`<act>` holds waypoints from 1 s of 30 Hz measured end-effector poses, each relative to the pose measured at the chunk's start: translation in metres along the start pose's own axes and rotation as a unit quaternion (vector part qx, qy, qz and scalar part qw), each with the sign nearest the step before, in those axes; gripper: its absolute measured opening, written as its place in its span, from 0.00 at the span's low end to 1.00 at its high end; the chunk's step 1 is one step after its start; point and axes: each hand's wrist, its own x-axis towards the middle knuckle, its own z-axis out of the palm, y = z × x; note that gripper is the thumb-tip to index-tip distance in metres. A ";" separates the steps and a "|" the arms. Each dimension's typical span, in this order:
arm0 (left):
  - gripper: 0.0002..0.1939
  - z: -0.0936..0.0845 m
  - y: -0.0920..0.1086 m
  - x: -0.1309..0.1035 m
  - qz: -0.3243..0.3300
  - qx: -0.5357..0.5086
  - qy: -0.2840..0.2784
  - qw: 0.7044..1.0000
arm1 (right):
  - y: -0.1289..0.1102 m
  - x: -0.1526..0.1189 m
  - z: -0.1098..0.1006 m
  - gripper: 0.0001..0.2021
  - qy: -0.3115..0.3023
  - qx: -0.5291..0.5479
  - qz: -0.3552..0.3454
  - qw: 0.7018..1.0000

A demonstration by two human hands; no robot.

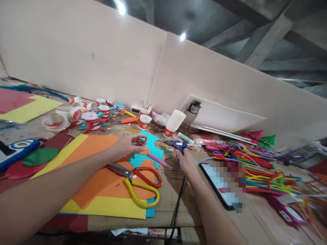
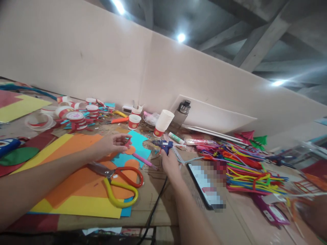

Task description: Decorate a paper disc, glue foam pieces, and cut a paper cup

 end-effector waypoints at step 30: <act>0.13 0.037 0.013 -0.024 -0.008 0.133 -0.084 0.988 | -0.063 -0.055 0.010 0.06 -0.086 0.223 -0.174 0.955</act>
